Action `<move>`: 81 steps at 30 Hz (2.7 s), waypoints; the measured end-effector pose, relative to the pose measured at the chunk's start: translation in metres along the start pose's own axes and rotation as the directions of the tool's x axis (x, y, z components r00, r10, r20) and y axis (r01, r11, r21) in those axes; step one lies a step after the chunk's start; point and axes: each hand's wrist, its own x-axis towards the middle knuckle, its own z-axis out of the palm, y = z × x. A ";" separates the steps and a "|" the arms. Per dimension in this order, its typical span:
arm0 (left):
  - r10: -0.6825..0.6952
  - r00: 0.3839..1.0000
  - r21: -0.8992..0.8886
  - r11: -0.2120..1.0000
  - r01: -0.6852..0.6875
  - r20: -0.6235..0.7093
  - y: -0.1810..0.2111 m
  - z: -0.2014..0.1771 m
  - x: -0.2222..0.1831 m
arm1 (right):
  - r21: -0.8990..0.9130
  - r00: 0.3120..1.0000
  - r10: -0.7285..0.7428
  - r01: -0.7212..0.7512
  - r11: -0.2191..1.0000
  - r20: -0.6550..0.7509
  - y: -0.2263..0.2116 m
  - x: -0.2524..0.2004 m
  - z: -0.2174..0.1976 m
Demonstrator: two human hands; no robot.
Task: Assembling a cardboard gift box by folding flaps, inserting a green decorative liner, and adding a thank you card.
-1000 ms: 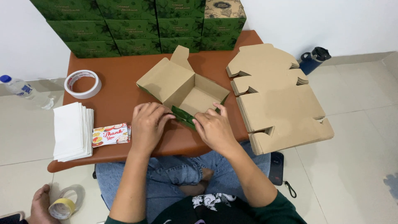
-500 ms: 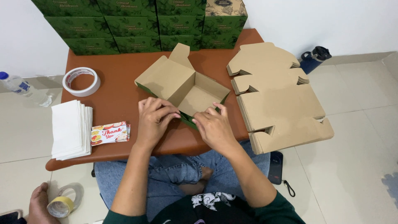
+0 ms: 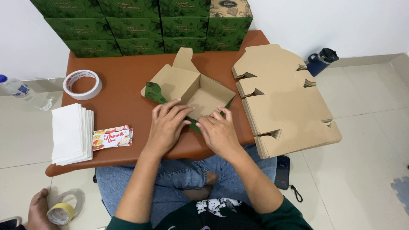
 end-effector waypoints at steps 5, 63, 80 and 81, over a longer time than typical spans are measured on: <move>0.020 1.000 -0.019 1.000 -0.020 -0.004 0.004 -0.008 0.001 | -0.009 0.999 0.031 -0.032 0.999 -0.022 -0.017 -0.004 0.016; -0.434 0.899 0.464 0.787 0.408 -0.055 -0.042 -0.121 -0.121 | 0.118 0.946 -0.323 0.325 0.938 -0.040 -0.146 0.063 0.105; -0.442 0.897 0.477 0.784 0.398 -0.021 -0.037 -0.131 -0.119 | -0.009 0.940 -0.324 0.325 0.946 -0.108 -0.145 0.056 0.122; -0.423 0.905 0.476 0.789 0.389 -0.039 -0.035 -0.132 -0.118 | 0.008 0.935 -0.331 0.335 0.942 -0.130 -0.145 0.059 0.115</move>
